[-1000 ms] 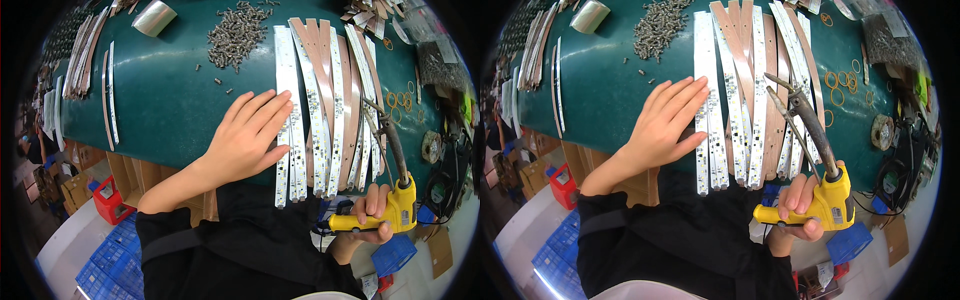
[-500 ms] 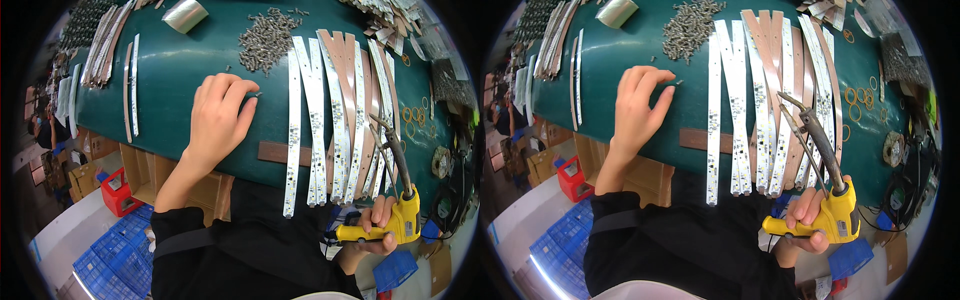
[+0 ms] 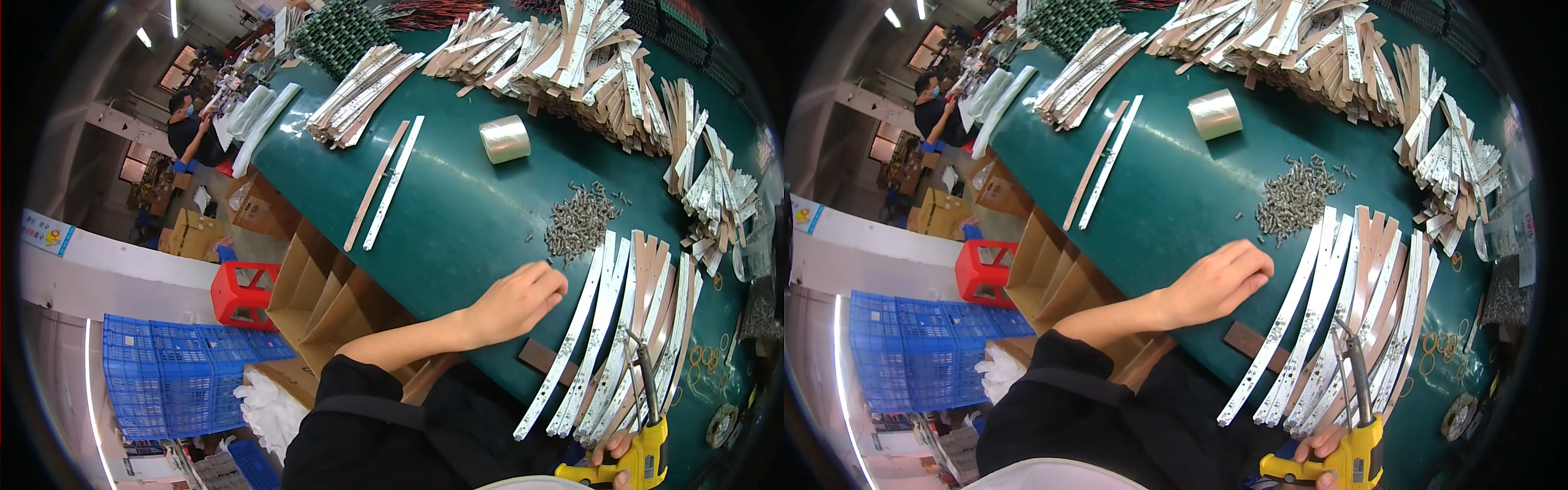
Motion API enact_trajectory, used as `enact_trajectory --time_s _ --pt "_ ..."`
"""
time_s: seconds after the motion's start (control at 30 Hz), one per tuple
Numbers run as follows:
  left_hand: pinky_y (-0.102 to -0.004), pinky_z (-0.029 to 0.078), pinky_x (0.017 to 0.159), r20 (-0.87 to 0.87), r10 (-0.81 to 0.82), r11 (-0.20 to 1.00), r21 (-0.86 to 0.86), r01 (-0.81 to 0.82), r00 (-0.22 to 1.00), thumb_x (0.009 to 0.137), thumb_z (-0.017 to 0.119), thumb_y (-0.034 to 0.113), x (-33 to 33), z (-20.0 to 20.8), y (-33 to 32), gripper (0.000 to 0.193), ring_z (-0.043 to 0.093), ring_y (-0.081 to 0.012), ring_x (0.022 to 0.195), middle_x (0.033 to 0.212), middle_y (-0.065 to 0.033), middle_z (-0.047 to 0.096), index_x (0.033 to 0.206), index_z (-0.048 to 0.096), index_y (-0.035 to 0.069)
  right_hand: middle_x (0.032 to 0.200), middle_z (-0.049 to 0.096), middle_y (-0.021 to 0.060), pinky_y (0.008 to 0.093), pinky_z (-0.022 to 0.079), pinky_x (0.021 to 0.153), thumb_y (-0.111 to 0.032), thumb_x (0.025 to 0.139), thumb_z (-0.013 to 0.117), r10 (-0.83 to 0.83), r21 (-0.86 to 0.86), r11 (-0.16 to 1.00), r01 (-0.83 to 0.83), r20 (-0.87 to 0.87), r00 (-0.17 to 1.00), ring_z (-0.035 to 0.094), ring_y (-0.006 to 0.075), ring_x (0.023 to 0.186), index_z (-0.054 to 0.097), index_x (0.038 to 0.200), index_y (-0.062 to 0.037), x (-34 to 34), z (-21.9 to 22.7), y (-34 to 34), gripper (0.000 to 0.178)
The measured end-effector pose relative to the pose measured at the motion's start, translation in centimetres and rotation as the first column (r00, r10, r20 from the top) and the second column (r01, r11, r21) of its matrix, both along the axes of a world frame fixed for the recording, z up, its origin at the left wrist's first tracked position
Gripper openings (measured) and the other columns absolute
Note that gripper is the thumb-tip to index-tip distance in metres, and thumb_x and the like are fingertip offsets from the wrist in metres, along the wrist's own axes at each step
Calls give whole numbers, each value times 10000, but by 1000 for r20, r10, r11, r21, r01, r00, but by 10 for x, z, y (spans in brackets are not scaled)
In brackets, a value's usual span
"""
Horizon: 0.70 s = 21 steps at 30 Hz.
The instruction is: The person solders small metal components onto LED light strips using a handheld soldering gun on a workbench, then places the finished LED strips into a cardboard box.
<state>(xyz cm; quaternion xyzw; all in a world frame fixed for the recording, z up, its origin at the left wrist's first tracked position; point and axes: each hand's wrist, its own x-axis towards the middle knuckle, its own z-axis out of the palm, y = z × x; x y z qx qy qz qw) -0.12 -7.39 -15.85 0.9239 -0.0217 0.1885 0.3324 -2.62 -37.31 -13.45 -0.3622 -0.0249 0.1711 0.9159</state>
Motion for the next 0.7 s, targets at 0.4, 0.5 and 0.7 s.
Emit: enact_trajectory --time_s 0.4,0.5,0.7 --pt "-263 486 604 -200 -129 929 -366 48 971 812 603 30 3 1 3 82 598 -158 670 826 -78 590 892 600 12 815 467 143 275 496 526 -172 679 598 -75 -141 988 65 -71 995 483 229 793 289 1260 102 6 9 37 713" --pt "-274 478 586 -188 -151 944 -320 85 970 798 608 14 5 -5 -5 77 583 -162 650 813 -67 591 874 602 20 827 510 141 319 495 613 -209 693 638 -30 -217 976 2 -126 992 530 245 721 138 1385 31 1 12 29 887" --pt "-270 472 591 -157 -161 961 -249 119 974 774 627 -3 1 -11 -15 86 577 -176 653 803 -74 602 857 610 10 842 525 138 339 497 632 -215 715 676 46 -311 946 -94 -157 986 555 256 769 83 1398 -5 -10 11 22 929"
